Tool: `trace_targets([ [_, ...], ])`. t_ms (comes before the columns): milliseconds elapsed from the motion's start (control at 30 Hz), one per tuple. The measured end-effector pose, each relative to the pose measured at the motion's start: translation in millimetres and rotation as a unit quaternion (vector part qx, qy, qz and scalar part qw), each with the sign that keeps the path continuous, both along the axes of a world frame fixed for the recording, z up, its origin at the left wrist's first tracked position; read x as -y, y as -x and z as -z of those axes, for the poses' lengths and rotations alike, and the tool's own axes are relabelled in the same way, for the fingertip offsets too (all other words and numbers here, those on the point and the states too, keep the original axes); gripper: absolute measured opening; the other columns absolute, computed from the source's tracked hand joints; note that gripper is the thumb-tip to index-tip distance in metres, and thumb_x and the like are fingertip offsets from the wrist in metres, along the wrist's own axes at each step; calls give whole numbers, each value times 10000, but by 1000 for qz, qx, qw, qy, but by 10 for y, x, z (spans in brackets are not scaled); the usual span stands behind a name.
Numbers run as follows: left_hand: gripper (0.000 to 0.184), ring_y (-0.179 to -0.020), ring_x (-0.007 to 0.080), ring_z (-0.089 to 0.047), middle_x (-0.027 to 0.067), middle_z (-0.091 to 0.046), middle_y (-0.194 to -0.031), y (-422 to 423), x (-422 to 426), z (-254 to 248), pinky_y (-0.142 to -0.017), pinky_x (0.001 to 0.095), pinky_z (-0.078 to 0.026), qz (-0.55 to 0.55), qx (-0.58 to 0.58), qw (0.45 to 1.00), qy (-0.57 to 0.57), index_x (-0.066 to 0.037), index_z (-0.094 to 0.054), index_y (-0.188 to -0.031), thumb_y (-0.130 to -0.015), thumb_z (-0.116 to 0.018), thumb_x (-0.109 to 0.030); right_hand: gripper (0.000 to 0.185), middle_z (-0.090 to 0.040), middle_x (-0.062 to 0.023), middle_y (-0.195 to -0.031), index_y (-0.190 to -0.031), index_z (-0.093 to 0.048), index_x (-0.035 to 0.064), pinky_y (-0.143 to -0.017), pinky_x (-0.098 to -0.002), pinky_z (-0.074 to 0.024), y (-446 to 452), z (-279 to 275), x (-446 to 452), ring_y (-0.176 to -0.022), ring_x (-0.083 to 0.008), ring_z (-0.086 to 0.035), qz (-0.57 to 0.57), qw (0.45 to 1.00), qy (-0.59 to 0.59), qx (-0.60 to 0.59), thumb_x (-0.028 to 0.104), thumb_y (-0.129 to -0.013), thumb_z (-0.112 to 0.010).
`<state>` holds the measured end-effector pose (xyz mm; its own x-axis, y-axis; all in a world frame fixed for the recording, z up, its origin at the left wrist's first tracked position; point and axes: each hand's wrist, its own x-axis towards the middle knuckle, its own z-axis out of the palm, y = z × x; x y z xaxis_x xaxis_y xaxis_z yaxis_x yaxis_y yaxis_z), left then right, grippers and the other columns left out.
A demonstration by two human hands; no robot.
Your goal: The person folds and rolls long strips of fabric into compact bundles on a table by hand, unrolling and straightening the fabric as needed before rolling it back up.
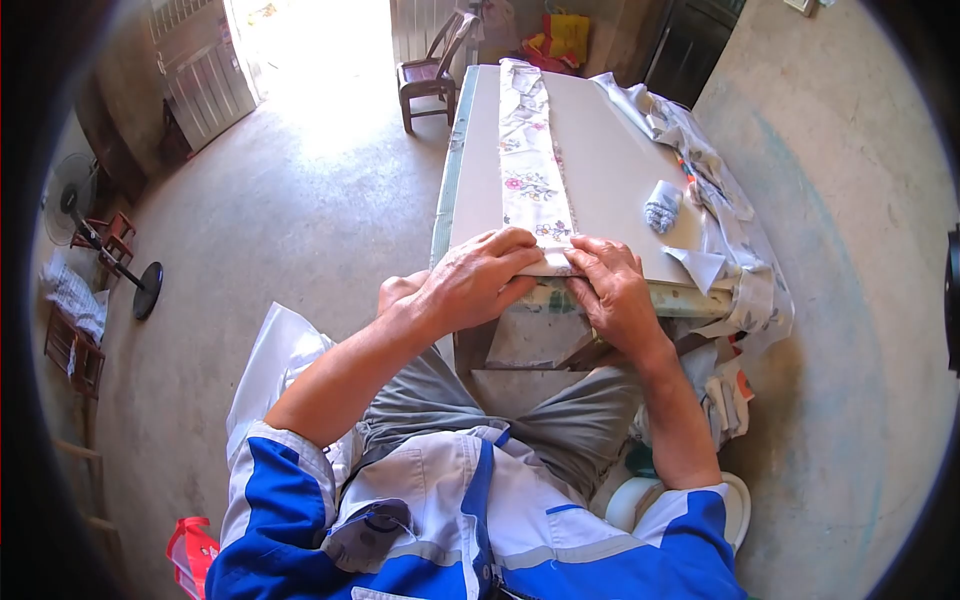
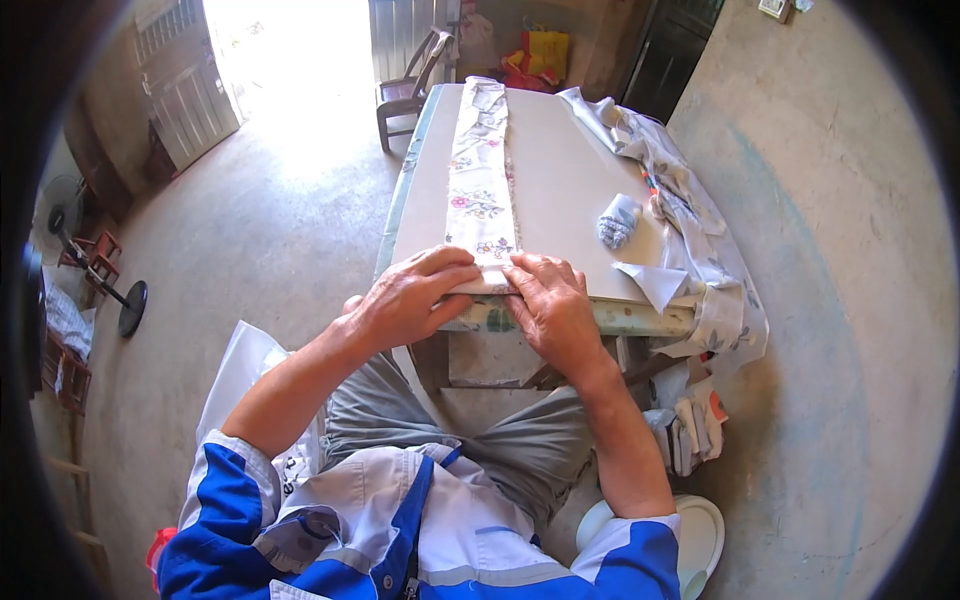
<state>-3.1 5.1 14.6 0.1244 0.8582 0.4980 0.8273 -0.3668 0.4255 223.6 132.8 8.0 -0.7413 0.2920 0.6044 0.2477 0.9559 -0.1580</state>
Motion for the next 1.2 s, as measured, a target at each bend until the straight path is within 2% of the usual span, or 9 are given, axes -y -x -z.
trace_targets([
  [200, 282, -1164, 324, -683, 106, -737, -1280, 46, -51, 40, -1006, 451, -569, -8, -73, 994, -85, -70, -732, -1207, -944, -766, -163, 340, -697, -88, -1274, -1282, -718, 64, -997, -446, -462, -1, -2, 39, -1208, -287, -621, 17, 1000, -16, -4, 166, -959, -739],
  [300, 267, -1162, 318, -686, 112, -758, -1231, 54, -57, 20, -1005, 444, -570, -10, -77, 993, -92, -74, -738, -1204, -948, -759, -149, 309, -705, -88, -1260, -1263, -716, 62, -985, -445, -465, 15, -34, 16, -1189, -291, -626, 21, 999, -36, -4, 161, -970, -725],
  [600, 223, -1066, 349, -697, 154, -745, -1083, 99, -126, -23, -965, 456, -561, -18, -9, 996, -90, -43, -737, -1186, -993, -701, -150, 280, -727, -114, -1154, -1258, -704, 54, -931, -444, -483, 98, -49, -82, -1091, -315, -652, 24, 999, -11, -29, 160, -1000, -683],
  [767, 231, -1059, 350, -703, 171, -753, -1096, 118, -170, -75, -974, 462, -551, -47, 0, 997, -64, -37, -735, -1189, -1003, -684, -164, 279, -731, -128, -1132, -1266, -696, 44, -905, -452, -490, 168, -72, -147, -1066, -332, -654, 24, 999, 7, -34, 156, -1012, -666],
  [1000, 277, -1082, 362, -694, 183, -754, -1128, 146, -241, -64, -1016, 469, -522, -74, 16, 997, -31, -38, -718, -1226, -1022, -659, -215, 288, -733, -165, -1116, -1282, -679, 19, -947, -485, -503, 239, -64, -188, -1057, -367, -656, 25, 996, 66, -49, 159, -1031, -650],
  [1200, 328, -1139, 374, -677, 198, -741, -1193, 180, -279, -118, -1040, 478, -507, -89, -21, 996, 8, -31, -696, -1264, -1033, -643, -258, 317, -728, -185, -1128, -1301, -671, 11, -948, -485, -512, 301, -66, -193, -1050, -377, -654, 48, 994, 88, -52, 171, -1027, -659],
])
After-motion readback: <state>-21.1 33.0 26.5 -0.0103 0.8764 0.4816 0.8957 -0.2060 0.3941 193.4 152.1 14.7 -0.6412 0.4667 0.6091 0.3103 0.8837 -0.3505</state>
